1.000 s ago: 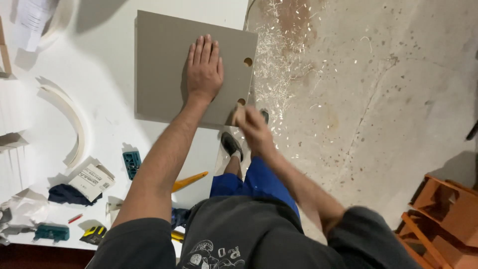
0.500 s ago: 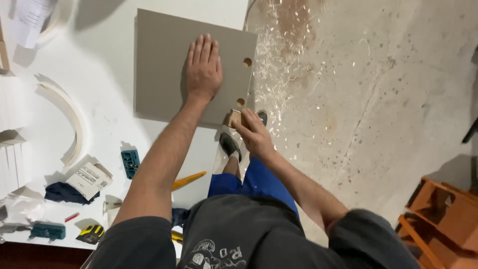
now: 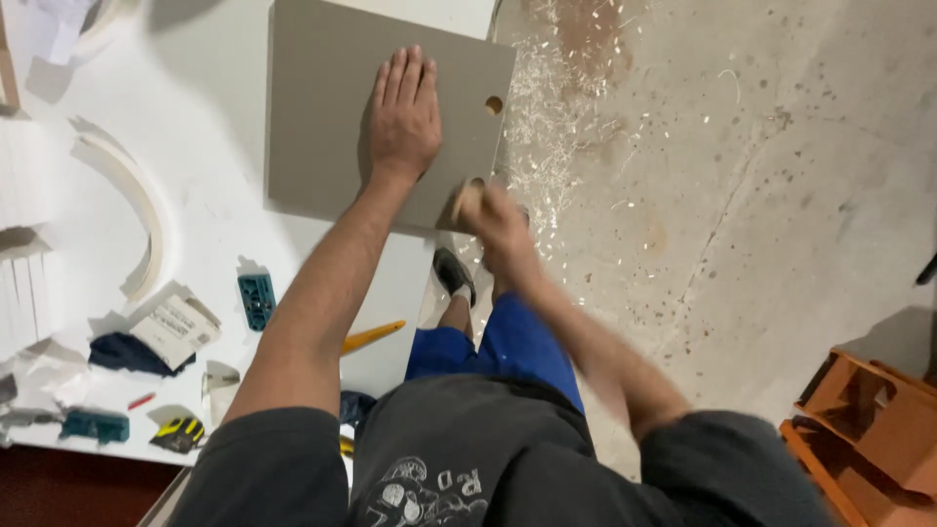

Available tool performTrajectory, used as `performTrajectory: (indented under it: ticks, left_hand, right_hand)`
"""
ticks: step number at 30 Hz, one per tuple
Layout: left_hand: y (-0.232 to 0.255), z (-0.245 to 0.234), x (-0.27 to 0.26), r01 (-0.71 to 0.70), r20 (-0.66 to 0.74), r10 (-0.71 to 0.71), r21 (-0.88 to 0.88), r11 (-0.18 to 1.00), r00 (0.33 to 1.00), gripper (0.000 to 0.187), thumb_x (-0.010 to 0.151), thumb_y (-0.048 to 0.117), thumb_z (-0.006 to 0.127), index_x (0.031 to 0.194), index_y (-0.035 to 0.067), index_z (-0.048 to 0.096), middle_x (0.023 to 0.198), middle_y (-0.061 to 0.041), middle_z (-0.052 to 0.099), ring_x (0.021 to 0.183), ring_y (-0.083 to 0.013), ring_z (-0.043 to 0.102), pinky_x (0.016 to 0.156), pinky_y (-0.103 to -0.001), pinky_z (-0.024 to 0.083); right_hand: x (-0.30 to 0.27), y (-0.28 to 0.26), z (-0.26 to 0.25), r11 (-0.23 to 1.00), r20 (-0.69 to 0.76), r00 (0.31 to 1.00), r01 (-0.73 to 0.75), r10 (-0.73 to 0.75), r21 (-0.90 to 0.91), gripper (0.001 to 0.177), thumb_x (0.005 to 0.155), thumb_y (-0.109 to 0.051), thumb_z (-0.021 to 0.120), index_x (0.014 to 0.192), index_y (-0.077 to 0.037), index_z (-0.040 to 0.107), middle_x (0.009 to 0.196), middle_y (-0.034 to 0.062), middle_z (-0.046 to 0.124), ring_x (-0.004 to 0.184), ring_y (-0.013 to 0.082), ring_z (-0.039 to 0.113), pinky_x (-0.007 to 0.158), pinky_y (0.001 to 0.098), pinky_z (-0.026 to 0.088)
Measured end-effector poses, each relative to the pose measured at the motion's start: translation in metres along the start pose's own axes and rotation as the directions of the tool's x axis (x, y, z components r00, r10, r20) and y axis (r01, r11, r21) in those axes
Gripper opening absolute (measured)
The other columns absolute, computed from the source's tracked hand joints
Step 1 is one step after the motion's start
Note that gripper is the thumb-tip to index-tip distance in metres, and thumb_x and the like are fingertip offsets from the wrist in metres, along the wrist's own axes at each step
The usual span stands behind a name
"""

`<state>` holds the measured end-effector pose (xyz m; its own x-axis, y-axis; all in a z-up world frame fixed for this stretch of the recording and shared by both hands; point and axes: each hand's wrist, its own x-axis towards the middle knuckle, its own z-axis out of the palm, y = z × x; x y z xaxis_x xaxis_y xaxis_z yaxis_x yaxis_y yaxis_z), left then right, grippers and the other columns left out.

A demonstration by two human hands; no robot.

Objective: Apply edge banding to wooden panels using an iron and trim the excess with a hand tool

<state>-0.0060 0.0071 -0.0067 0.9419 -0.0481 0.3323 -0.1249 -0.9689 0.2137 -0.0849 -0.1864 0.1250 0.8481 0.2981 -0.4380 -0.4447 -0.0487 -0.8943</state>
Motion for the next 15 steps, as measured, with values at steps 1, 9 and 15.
performTrajectory:
  ticks: [1, 9, 15]
  left_hand:
    - [-0.001, 0.000, -0.003, 0.002, 0.010, -0.001, -0.002, 1.000, 1.000, 0.040, 0.108, 0.015, 0.051, 0.142, -0.002, 0.063, 0.151, -0.021, 0.053, 0.142, -0.0385, 0.046, 0.122, -0.051, 0.033]
    - [-0.002, 0.006, -0.004, 0.023, 0.007, -0.023, -0.003, 1.000, 1.000, 0.039, 0.110, 0.014, 0.053, 0.145, 0.000, 0.062, 0.154, -0.018, 0.051, 0.145, -0.0352, 0.043, 0.124, -0.049, 0.030]
    - [-0.001, 0.009, 0.000, 0.007, -0.008, -0.008, -0.027, 1.000, 1.000, 0.039, 0.108, 0.013, 0.053, 0.143, -0.001, 0.063, 0.152, -0.019, 0.052, 0.143, -0.0368, 0.045, 0.123, -0.051, 0.031]
  right_hand:
    - [0.038, -0.006, -0.011, 1.000, -0.001, 1.000, -0.010, 0.010, 0.003, 0.018, 0.096, -0.033, 0.064, 0.100, -0.015, 0.062, 0.095, -0.0013, 0.060, 0.090, 0.0111, 0.054, 0.082, 0.0301, 0.043]
    - [0.087, 0.064, -0.050, 0.958, -0.062, 0.997, 0.022, -0.042, -0.287, 0.064, 0.106, -0.056, 0.018, 0.159, -0.023, 0.032, 0.096, 0.0037, 0.077, 0.051, -0.0028, 0.041, 0.039, 0.0151, 0.025]
    - [0.074, 0.228, -0.056, -0.804, 0.478, 0.721, -0.185, -0.502, -0.564, 0.057, 0.114, -0.026, 0.059, 0.159, -0.014, 0.026, 0.153, 0.0026, 0.043, 0.136, 0.0065, 0.051, 0.108, 0.0178, 0.048]
